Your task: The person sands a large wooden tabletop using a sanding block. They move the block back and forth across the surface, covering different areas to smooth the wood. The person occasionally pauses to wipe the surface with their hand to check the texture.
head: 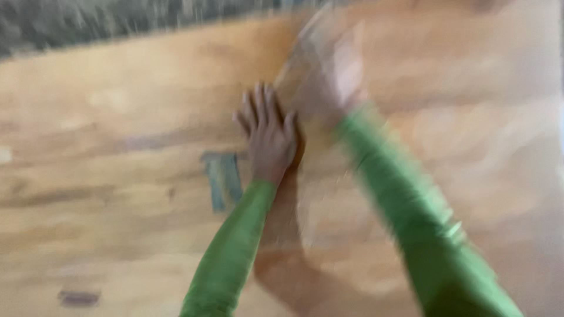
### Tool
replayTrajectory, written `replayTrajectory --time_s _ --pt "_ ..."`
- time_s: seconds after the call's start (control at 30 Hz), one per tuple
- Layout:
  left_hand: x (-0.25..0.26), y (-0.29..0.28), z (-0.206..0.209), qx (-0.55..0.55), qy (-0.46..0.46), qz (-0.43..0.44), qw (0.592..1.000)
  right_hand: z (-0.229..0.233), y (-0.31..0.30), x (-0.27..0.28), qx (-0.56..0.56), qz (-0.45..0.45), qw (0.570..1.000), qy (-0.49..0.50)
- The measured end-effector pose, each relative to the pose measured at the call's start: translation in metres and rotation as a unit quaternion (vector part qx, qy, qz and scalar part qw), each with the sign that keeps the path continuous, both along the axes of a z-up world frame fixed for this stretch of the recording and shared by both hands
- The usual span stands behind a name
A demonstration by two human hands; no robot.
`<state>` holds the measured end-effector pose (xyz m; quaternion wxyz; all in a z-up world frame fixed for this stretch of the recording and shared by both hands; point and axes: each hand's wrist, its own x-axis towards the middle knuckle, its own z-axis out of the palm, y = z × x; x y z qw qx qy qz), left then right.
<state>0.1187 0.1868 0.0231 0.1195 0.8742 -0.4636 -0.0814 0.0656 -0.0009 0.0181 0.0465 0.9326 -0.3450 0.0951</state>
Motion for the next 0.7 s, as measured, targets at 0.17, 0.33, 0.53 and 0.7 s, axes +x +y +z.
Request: replayTrajectory --time_s 0.17,0.33,0.53,0.7 --pt "0.003 -0.003 -0.002 -0.074 -0.015 -0.013 0.997 0.025 0.017 -0.094 0.199 -0.016 0.979 0.049" --pt "0.0 -0.006 -0.016 -0.065 -0.025 0.001 0.998 0.017 0.0 -0.184 -0.165 -0.079 0.978 0.102" --pt "0.005 -0.008 -0.016 -0.115 -0.054 -0.023 0.992 0.037 0.116 -0.121 0.243 0.033 0.969 0.007" --pt "0.011 0.124 -0.006 -0.107 -0.062 -0.024 0.992 0.048 0.061 -0.26 0.185 -0.232 0.954 0.039"
